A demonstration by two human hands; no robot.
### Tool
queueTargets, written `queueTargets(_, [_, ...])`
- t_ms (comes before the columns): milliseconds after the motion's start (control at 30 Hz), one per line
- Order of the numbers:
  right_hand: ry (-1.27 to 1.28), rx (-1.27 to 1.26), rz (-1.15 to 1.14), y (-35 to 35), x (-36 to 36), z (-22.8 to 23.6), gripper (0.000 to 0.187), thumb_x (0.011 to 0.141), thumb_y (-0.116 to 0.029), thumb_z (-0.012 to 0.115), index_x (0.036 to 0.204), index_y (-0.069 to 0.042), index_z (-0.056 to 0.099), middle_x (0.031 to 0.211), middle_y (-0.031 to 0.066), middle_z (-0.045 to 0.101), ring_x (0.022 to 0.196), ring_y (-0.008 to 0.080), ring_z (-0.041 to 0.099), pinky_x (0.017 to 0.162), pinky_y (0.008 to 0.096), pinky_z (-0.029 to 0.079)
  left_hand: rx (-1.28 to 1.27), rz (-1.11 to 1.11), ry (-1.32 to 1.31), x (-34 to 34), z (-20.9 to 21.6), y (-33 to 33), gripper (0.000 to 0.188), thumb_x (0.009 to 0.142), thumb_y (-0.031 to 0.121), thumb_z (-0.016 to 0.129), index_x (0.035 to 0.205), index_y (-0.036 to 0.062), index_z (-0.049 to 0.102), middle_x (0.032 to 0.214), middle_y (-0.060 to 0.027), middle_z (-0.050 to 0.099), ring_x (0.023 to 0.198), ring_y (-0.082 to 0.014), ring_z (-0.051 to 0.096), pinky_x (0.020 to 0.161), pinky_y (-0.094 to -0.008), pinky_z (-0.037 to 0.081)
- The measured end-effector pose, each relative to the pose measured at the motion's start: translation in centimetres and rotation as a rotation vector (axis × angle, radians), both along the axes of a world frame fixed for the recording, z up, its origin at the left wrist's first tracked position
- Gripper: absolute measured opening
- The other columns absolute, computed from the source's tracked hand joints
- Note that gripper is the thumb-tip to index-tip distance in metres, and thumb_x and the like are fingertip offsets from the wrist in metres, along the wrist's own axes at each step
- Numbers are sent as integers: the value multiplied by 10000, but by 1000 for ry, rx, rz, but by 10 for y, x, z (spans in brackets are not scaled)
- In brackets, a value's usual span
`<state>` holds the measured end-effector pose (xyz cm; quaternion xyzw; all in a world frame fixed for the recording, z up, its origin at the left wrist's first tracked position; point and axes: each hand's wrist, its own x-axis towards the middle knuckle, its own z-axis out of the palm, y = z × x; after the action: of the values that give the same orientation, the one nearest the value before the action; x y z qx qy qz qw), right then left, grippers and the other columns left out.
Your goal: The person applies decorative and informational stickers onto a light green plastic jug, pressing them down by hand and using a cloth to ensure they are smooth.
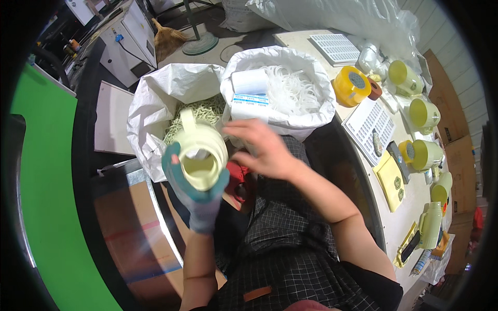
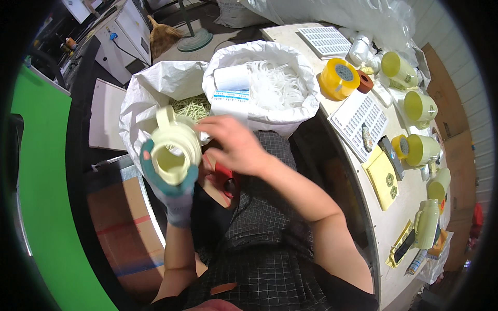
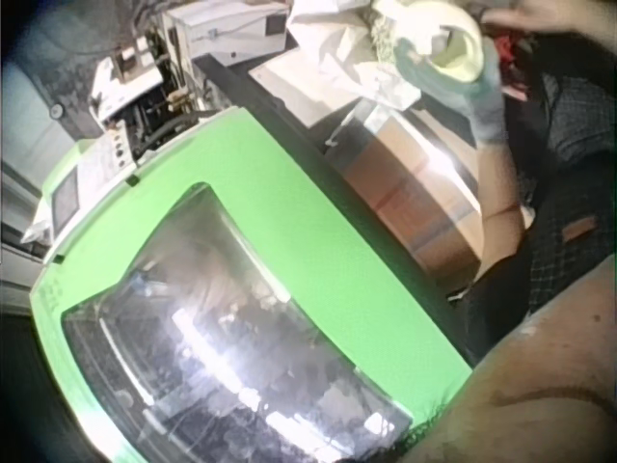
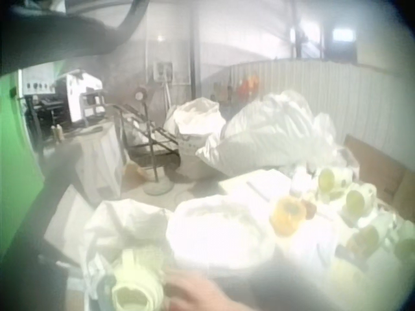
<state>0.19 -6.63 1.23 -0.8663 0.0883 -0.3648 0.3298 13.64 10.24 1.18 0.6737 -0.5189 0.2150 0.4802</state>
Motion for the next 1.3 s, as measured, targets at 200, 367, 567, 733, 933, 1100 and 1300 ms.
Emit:
queueTargets(200, [549,-354,-863,-160,-70,-79,139,803,-54,709,910,-95,788,992,120,723,1020,327,685,877,447,580,216,-393,332,-77,-28,16,890,828,398,861,1487,-32,444,1344,-254,603,1169,-446,635,1016,-559,508])
queueTargets(367, [724,-363,-795,-177,-59,-94,124,772,-96,714,863,-108,797,1023,113,707,1072,306,665,879,421,570,361,-415,26,-103,-48,18,916,746,365,895,1464,2,458,1310,-238,604,1141,-440,634,978,-553,516])
queueTargets(567, [752,-373,-776,-181,-67,-105,176,738,-156,792,910,-117,804,1065,95,703,1093,287,656,888,414,575,417,-404,9,-100,-68,15,921,754,390,880,1462,-23,458,1311,-231,585,1198,-420,593,1023,-564,482])
queueTargets(733, [520,-256,-711,-167,-75,-92,178,811,-194,761,971,-117,775,1021,122,703,1014,321,680,860,443,576,276,-392,-236,-85,-82,8,906,806,447,856,1481,7,444,1435,-284,479,1261,-465,520,1020,-554,470])
queueTargets(933, [217,176,-20,-26,-101,-24,238,908,-317,724,911,-87,661,931,147,681,918,372,682,809,491,538,170,-284,-391,-94,-61,5,819,909,436,786,1476,-34,428,1504,-322,412,1229,-493,528,985,-582,485])
queueTargets(1100, [39,-377,79,26,-117,-40,390,825,-416,768,810,-54,622,966,99,631,988,335,624,821,459,515,444,-409,-232,-81,-59,13,621,785,384,833,1255,39,618,1223,-163,616,1158,-425,564,963,-555,472])
queueTargets(1300, [-4,-380,156,36,-117,-47,460,789,-492,783,904,-53,707,1007,84,638,1094,332,564,928,452,481,458,-400,-126,-59,-66,19,395,785,389,842,983,103,653,1024,-95,580,1090,-416,552,901,-577,463])
